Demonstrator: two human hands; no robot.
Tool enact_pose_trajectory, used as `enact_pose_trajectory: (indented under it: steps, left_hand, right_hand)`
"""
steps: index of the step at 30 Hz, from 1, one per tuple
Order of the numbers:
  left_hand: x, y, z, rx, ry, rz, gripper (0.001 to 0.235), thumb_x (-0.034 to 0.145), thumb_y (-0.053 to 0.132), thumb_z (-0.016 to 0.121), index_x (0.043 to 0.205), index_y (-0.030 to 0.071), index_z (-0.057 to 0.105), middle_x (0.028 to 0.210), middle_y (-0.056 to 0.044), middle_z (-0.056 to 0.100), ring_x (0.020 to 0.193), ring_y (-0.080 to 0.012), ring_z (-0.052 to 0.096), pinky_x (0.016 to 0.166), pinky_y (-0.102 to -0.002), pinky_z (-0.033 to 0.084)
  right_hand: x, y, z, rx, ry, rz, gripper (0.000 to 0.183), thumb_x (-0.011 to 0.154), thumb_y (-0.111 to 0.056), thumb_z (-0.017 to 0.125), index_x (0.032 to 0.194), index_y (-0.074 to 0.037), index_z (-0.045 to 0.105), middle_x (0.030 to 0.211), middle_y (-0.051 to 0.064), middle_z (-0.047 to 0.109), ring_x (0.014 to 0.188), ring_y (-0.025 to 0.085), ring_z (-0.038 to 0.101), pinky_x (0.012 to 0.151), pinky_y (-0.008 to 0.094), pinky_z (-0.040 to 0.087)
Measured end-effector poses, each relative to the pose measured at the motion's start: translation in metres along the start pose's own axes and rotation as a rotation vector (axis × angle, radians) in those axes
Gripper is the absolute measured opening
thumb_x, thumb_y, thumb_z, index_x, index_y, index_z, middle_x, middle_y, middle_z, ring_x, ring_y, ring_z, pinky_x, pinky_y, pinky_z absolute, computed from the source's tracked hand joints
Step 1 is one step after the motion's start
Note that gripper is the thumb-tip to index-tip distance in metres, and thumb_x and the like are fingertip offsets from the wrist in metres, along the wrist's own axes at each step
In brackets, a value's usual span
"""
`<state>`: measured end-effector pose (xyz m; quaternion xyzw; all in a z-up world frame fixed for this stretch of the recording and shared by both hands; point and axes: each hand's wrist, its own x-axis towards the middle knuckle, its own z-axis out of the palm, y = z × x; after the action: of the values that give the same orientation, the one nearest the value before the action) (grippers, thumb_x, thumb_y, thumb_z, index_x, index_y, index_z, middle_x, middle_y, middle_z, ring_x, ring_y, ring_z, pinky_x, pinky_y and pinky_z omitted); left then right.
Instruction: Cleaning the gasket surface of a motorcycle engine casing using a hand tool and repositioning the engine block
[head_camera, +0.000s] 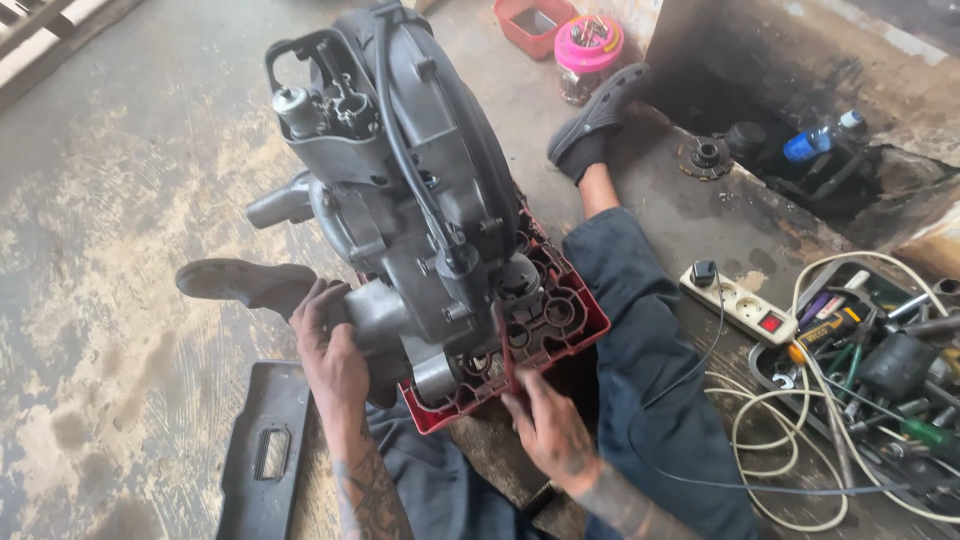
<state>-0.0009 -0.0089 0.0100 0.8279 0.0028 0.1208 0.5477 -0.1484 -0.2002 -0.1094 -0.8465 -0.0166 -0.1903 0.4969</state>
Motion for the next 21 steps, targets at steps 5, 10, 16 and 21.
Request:
enact_pose_trajectory:
  steps: [5,10,16,21]
  left_hand:
    - [0.000,0.002,-0.001,0.022,-0.006,-0.019,0.055,0.074,0.001,0.040,0.123,0.004,0.066,0.151,-0.018,0.046,0.145,-0.0322,0.042,0.120,-0.047,0.035]
    - [0.001,0.002,0.000,0.011,-0.012,0.012,0.057,0.072,0.000,0.040,0.123,0.004,0.065,0.151,-0.020,0.045,0.146,-0.0341,0.040,0.121,-0.052,0.033]
    - [-0.001,-0.002,0.001,0.104,0.029,-0.005,0.057,0.072,0.002,0.042,0.123,0.007,0.067,0.145,-0.018,0.048,0.140,-0.0334,0.041,0.119,-0.050,0.032]
    - [0.003,-0.021,0.005,-0.051,-0.004,0.046,0.049,0.077,-0.001,0.043,0.120,0.003,0.066,0.149,-0.022,0.044,0.145,-0.0387,0.039,0.120,-0.053,0.033]
  right_hand:
    - [0.008,-0.003,-0.002,0.313,-0.092,0.237,0.033,0.094,-0.014,0.064,0.126,-0.006,0.057,0.092,0.009,0.077,0.059,0.018,0.070,0.055,0.033,0.060]
    - [0.022,-0.020,-0.011,0.371,-0.071,0.198,0.030,0.095,-0.013,0.064,0.123,-0.007,0.060,0.089,0.007,0.075,0.060,0.015,0.068,0.049,0.026,0.057]
    - [-0.005,-0.010,-0.013,0.211,-0.005,0.189,0.039,0.091,-0.022,0.070,0.124,-0.004,0.060,0.099,0.010,0.081,0.066,0.019,0.075,0.066,0.033,0.062]
    - [0.015,-0.018,-0.019,0.259,-0.083,0.224,0.029,0.092,-0.011,0.066,0.119,-0.005,0.063,0.086,0.004,0.076,0.054,0.013,0.065,0.047,0.028,0.051]
